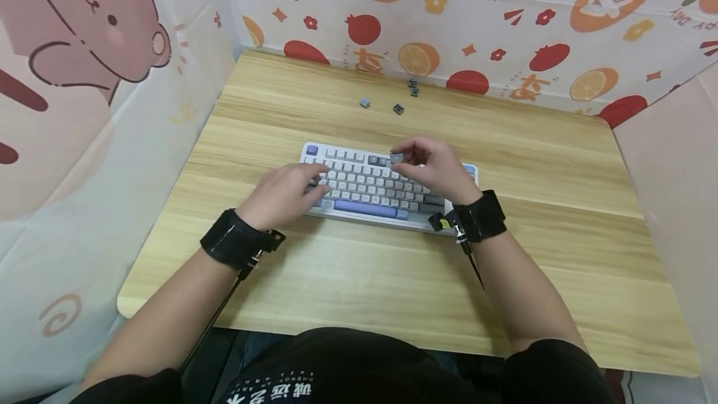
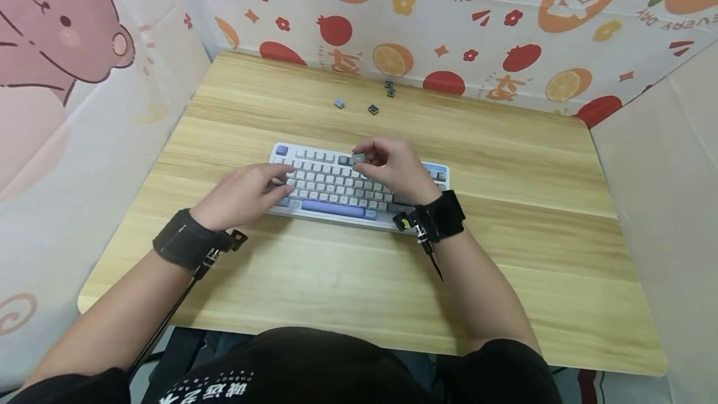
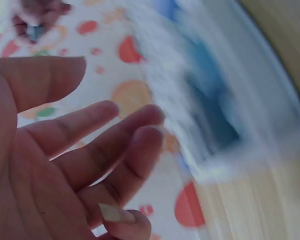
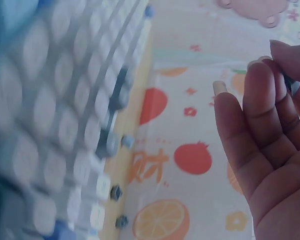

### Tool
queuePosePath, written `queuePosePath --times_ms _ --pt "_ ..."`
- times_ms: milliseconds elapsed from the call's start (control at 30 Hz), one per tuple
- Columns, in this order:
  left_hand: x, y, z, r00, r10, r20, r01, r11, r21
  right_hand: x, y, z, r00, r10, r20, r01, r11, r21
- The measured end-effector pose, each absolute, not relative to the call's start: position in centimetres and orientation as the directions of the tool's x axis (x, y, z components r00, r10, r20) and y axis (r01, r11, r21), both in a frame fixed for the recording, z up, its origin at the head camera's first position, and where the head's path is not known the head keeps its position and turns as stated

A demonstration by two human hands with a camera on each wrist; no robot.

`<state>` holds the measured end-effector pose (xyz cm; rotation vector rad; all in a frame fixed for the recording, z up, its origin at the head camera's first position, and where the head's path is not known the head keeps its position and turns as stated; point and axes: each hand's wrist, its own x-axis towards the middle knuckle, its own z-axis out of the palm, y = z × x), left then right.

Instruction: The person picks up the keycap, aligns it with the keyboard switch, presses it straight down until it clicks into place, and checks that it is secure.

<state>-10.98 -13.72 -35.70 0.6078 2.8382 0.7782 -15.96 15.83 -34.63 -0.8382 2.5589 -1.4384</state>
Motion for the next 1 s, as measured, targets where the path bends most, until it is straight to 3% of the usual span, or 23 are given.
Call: queuePosePath --times_ms 200,333,533,767,833,1000 --pt "-10.4 -11.7 -33.8 -0.887 0.461 0.029 0.302 0.529 0.793 -14.0 15.1 -34.6 -0.82 -0.509 0.261 -0.464 0.325 -0.824" --pt "-10.2 -10.1 -33.8 -0.878 0.478 0.014 0.196 0.334 0.922 -12.6 14.5 -34.8 -0.769 -0.548 0.329 -0.566 0.343 -0.75" --pt "-10.3 -7.6 -35.0 -0.902 0.432 -0.001 0.102 0.215 0.971 -11.1 14.5 -34.9 -0.71 -0.565 0.421 -0.687 0.424 -0.59" --pt "-10.6 -5.5 -36.6 -0.895 0.445 -0.004 0.095 0.199 0.975 -10.5 15.9 -34.8 -0.598 -0.648 0.473 -0.798 0.534 -0.278" --pt "-10.6 -5.3 -36.9 -0.88 0.475 -0.011 0.105 0.218 0.97 -10.6 16.7 -35.0 -0.622 -0.658 0.424 -0.781 0.562 -0.274" --pt "-10.6 -5.7 -37.8 -0.86 0.508 -0.039 0.108 0.257 0.96 -10.6 19.8 -36.6 -0.761 -0.608 0.227 -0.648 0.689 -0.324"
